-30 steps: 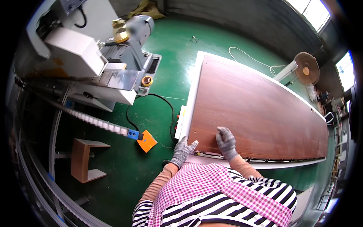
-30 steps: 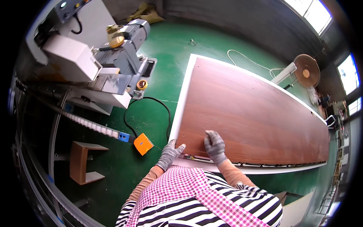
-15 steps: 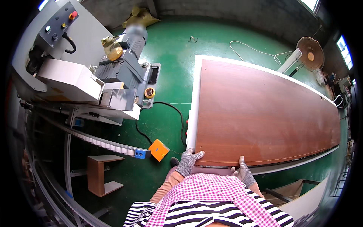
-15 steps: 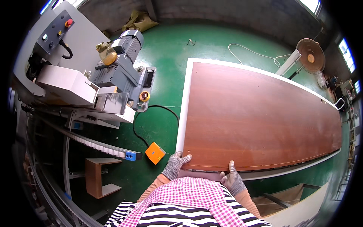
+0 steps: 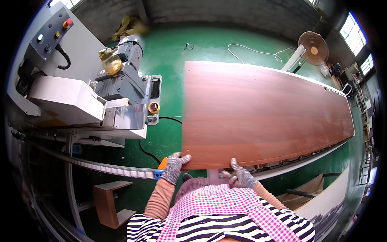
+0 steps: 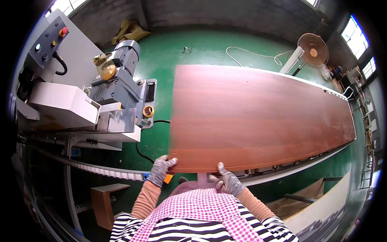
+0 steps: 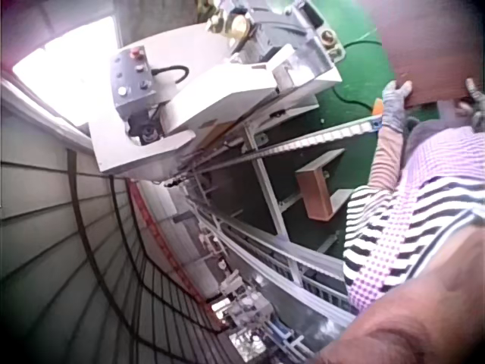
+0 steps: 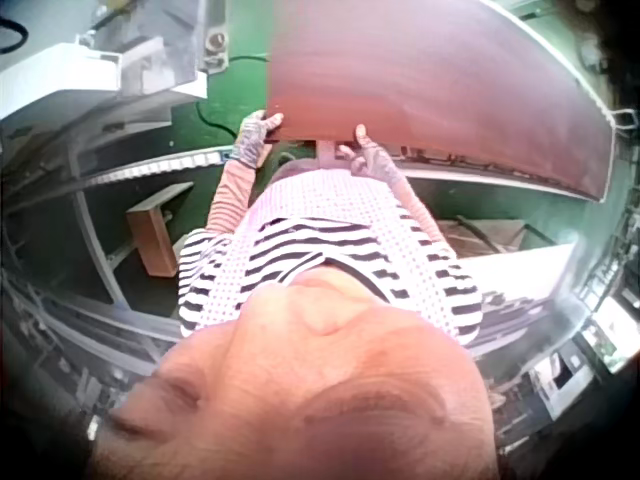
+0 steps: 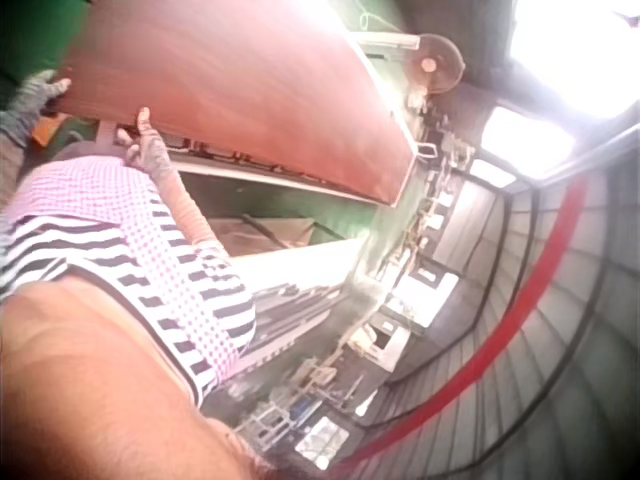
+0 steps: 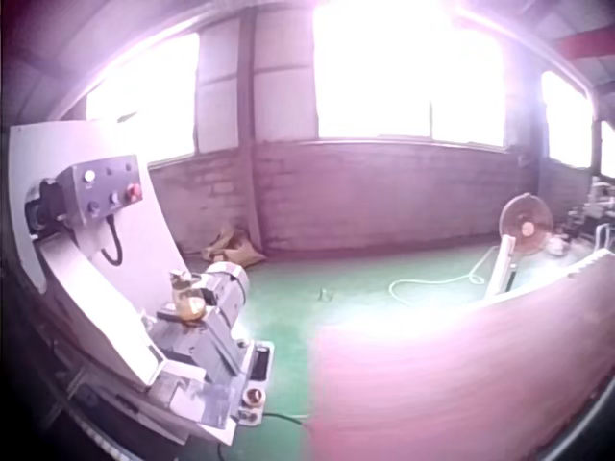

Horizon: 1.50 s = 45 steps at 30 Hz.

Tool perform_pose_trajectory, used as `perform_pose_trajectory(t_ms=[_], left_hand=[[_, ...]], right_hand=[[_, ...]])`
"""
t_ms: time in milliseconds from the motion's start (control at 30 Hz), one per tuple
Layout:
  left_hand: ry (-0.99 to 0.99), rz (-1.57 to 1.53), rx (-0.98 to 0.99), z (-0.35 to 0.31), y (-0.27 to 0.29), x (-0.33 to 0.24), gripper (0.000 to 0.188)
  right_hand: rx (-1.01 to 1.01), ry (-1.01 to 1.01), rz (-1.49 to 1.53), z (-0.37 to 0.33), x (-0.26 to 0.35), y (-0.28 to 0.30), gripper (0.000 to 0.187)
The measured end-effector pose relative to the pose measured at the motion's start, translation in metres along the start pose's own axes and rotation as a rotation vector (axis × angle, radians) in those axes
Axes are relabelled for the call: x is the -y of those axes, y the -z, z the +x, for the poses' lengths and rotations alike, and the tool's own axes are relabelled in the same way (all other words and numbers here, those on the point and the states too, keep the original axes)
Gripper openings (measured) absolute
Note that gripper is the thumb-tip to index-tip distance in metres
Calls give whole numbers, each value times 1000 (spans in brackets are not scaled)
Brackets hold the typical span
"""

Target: The person picks up dark furniture panels one at a time from a large table and stacks them onto a nearby workbench.

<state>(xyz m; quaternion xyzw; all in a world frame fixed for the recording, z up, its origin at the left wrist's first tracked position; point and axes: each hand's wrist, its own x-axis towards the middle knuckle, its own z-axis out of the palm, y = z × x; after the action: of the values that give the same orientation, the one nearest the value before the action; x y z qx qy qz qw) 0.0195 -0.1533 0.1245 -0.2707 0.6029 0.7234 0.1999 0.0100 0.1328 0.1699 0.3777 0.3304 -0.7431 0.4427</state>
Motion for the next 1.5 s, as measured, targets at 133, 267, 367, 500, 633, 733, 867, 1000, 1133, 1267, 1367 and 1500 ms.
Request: perform_pose_trajectory(t_ms=[133, 267, 367, 500, 633, 733, 867, 1000, 1133, 1267, 1367, 1500], left_hand=[[57, 157, -105, 1, 53, -3, 34], [-325, 724, -45, 19, 122, -6, 25], [-295, 244, -237, -20, 128, -86, 15], [-603, 393, -504, -34, 140, -55, 16], [-692, 68, -662, -82, 66, 4, 11], [-681, -198, -672, -112, -2, 72, 12], [-127, -49, -449, -141, -66, 122, 20], [270, 408, -219, -145, -76, 108, 34], [255, 901, -349, -150, -93, 113, 35], [384, 763, -279, -150, -103, 131, 35], [351, 809, -289, -149, -101, 139, 37], [331, 832, -282, -146, -92, 147, 39]], right_hand=[[236, -39, -470, -1, -2, -36, 40], [353, 117, -635, 4, 11, -44, 36], [352, 101, -621, 11, 14, -53, 34], [360, 197, -674, 32, 21, -82, 29], [339, 644, -878, 77, 43, -93, 18], [378, 958, -954, 136, 52, -97, 17], [375, 1435, -1277, 163, 59, -135, 28], [485, 1647, -1366, 197, 51, -163, 40], [302, 1615, -1487, 205, 36, -182, 50], [250, 1642, -1449, 204, 36, -185, 49], [290, 1612, -1418, 200, 39, -186, 47], [269, 1612, -1474, 202, 42, -183, 46]])
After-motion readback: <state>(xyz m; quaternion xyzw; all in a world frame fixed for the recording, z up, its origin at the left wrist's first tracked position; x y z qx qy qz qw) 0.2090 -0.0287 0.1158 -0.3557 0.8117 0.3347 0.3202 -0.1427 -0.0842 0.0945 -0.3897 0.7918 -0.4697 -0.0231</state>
